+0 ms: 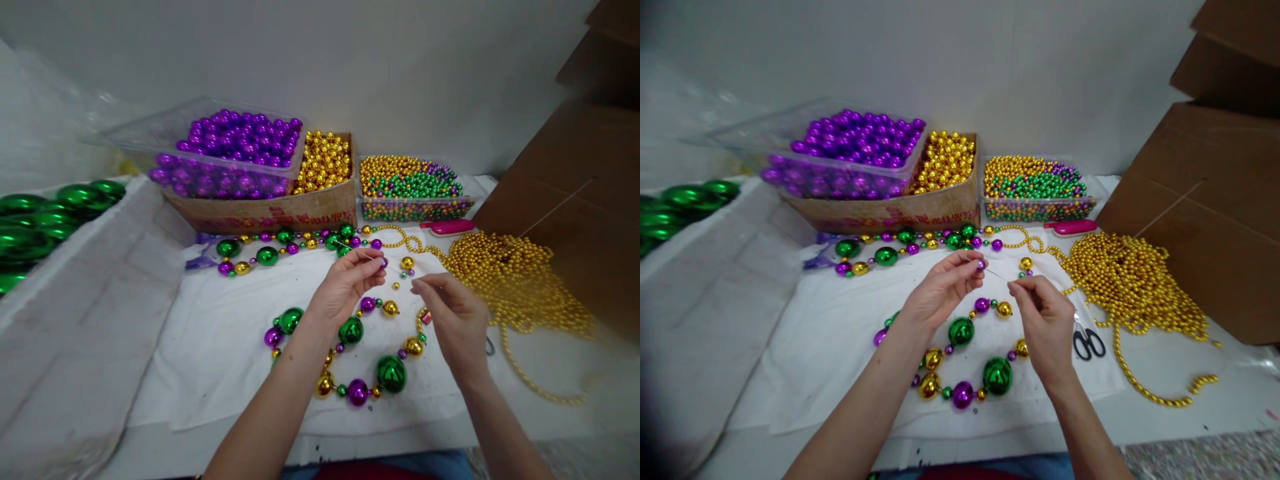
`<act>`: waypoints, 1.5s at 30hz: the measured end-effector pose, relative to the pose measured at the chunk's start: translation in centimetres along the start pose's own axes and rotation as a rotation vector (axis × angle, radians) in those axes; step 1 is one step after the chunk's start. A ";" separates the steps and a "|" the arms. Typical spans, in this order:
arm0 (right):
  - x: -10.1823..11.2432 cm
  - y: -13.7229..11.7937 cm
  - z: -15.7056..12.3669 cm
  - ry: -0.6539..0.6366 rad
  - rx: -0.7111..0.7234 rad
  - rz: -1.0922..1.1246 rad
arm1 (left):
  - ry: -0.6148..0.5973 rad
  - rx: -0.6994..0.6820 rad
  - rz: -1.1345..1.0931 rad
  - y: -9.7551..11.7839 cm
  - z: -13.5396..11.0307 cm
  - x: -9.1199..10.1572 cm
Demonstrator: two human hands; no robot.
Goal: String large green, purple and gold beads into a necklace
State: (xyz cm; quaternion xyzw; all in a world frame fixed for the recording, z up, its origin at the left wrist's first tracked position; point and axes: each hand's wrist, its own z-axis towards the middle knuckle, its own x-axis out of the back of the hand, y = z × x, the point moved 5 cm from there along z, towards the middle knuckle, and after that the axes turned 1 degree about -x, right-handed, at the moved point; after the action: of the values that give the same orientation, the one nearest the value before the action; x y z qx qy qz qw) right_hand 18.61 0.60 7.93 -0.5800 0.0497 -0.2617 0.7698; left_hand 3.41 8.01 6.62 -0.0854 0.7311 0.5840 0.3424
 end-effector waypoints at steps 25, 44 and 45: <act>4.8 -3.0 6.7 0.055 0.015 0.234 | 0.391 -0.100 0.267 6.6 -9.6 12.9; -3.0 -17.7 15.4 -0.160 0.324 -0.077 | 0.589 -0.144 1.387 -2.8 -13.6 17.7; -3.2 -18.3 15.6 -0.164 0.346 -0.095 | 0.565 -0.132 1.421 -2.7 -13.4 17.8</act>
State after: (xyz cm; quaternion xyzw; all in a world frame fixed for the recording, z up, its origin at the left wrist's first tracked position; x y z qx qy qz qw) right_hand 15.46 12.08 29.06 -0.4600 -0.0866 -0.2542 0.8464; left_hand -13.91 -0.17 -5.11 0.2387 0.6336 0.6623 -0.3209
